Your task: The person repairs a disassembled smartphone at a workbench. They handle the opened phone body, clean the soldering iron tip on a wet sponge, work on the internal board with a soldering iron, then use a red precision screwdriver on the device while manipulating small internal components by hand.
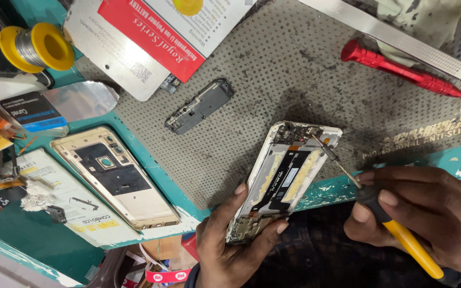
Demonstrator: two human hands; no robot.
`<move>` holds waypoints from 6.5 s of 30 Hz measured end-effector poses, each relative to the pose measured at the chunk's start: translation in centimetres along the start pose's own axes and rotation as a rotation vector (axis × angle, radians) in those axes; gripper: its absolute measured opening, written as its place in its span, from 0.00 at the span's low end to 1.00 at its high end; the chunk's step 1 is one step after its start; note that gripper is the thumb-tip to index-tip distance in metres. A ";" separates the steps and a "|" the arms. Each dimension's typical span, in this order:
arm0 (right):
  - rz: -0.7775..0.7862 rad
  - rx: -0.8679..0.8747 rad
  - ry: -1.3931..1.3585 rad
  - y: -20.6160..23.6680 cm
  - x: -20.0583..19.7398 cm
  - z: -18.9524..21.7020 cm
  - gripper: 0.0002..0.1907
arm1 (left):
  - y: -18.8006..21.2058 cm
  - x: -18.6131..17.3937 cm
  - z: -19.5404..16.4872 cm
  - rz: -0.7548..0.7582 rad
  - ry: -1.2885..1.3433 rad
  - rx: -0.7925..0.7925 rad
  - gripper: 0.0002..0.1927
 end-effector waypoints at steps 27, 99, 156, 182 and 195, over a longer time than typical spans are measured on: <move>0.025 -0.007 0.003 0.3 0.2 -0.2 0.17 | 0.1 0.1 0.1 -0.009 -0.024 -0.006 0.38; 0.064 0.013 -0.073 1.3 0.3 -0.8 0.21 | 0.0 0.2 -0.2 -0.003 -0.016 0.004 0.39; 0.135 0.029 -0.101 1.6 0.7 -0.8 0.23 | 0.0 0.1 0.0 0.001 -0.011 -0.006 0.38; 0.085 0.018 -0.099 1.6 0.6 -0.7 0.23 | 0.1 0.2 0.1 0.002 -0.009 0.000 0.37; 0.140 0.003 -0.142 1.7 0.6 -0.9 0.22 | -0.2 0.2 -0.3 0.000 -0.027 0.019 0.38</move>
Point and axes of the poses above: each hand's wrist, its own y-axis away from the middle knuckle, its own x-axis out of the palm, z = x × y, the point moved 9 cm from there along -y, towards the middle knuckle, and after that the axes turned 1 degree about x, right-handed, at the moved point
